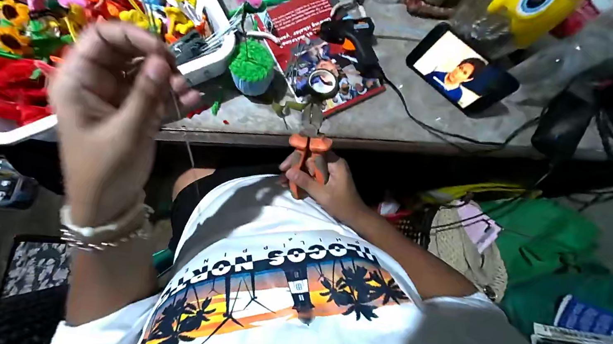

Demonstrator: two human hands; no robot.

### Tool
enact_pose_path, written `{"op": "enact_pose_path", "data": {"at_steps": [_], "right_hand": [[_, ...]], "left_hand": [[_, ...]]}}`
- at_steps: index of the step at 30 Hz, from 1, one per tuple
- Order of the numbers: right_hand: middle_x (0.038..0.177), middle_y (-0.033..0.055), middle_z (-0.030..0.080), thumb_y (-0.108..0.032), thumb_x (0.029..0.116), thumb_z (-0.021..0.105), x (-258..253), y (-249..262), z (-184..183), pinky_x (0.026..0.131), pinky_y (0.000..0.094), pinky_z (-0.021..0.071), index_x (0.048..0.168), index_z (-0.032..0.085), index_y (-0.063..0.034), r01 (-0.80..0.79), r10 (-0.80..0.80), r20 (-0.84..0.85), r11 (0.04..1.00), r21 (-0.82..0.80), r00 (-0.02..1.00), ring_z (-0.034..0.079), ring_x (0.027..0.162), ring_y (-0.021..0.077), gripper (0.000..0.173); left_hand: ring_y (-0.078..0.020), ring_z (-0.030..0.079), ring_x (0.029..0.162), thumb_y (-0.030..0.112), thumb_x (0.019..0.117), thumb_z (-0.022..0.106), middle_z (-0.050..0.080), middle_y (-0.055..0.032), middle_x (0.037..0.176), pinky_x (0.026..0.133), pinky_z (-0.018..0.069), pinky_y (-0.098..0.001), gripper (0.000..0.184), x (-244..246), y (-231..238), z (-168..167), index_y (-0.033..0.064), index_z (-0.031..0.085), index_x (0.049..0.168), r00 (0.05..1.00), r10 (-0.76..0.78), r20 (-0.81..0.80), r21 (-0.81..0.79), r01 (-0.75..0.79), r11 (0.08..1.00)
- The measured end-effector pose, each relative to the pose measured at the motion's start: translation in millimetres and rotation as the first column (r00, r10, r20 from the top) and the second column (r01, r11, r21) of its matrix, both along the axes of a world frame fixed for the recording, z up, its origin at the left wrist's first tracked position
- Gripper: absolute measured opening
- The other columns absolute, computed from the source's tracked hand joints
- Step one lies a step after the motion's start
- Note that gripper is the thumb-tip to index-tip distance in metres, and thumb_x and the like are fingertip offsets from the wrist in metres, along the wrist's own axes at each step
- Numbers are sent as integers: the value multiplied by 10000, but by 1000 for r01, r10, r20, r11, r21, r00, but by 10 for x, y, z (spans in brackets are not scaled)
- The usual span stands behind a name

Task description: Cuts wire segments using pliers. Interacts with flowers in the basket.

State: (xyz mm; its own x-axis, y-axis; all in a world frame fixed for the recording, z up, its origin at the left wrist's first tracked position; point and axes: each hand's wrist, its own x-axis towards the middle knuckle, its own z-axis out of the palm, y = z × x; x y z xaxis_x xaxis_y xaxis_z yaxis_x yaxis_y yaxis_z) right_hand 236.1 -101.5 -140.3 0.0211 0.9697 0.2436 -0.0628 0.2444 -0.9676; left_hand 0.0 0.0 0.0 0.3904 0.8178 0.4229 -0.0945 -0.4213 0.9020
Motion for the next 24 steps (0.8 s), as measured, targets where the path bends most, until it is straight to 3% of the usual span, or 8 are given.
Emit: {"op": "enact_pose_path", "data": {"at_steps": [4,6,8,12,17,20,24], "right_hand": [[874,85,723,-36,917,702,-153,74,49,686,286,622,1080,612,76,-97,98,-25,994,51,995,709,737,122,217],[915,89,715,-77,920,723,-184,94,57,724,290,623,1180,544,68,-174,174,18,984,30,985,711,783,123,347],[948,98,713,-117,917,740,-212,115,44,789,307,617,1181,502,44,-227,226,74,974,6,971,717,845,133,390],[959,88,721,-125,949,714,-245,134,56,815,282,611,1170,526,47,-280,283,54,959,-47,958,718,865,115,337],[981,84,736,-61,972,671,-270,98,80,818,280,629,1256,525,87,-300,294,-66,949,-103,954,737,856,121,352],[1007,88,726,-34,978,654,-269,88,95,793,293,640,1296,491,76,-294,280,-123,949,-114,952,740,860,145,374],[991,89,746,-29,928,705,-293,143,154,684,254,605,1223,540,56,-148,149,-99,989,17,984,721,791,118,348]], "left_hand": [[-42,653,991,115,1001,651,620,106,1114,891,589,-240,295,-26,-102,-511,237,533,1242,985,72,160,-141,-49,989],[-44,646,1017,114,988,668,619,107,1120,928,573,-247,410,-135,-60,-597,217,500,1348,977,120,178,-188,-86,978],[-40,636,1012,126,989,670,612,105,1133,930,563,-235,459,-255,-19,-585,177,500,1413,979,136,149,-184,-107,977],[-35,665,1017,134,981,688,670,111,1165,910,580,-236,325,-366,-105,-634,173,628,1298,979,175,101,-199,-152,968],[-64,694,962,126,973,693,701,98,1113,878,611,-291,243,-444,-328,-1000,206,684,1202,983,178,55,-267,-157,951],[-94,720,924,164,975,700,718,73,1102,850,631,-308,199,-414,-403,-1202,203,699,1171,996,77,47,-280,-60,958],[-149,754,915,134,1026,619,761,-4,1055,853,638,-314,133,-363,-440,-1173,104,672,1146,989,-146,15,-269,144,952]]}}
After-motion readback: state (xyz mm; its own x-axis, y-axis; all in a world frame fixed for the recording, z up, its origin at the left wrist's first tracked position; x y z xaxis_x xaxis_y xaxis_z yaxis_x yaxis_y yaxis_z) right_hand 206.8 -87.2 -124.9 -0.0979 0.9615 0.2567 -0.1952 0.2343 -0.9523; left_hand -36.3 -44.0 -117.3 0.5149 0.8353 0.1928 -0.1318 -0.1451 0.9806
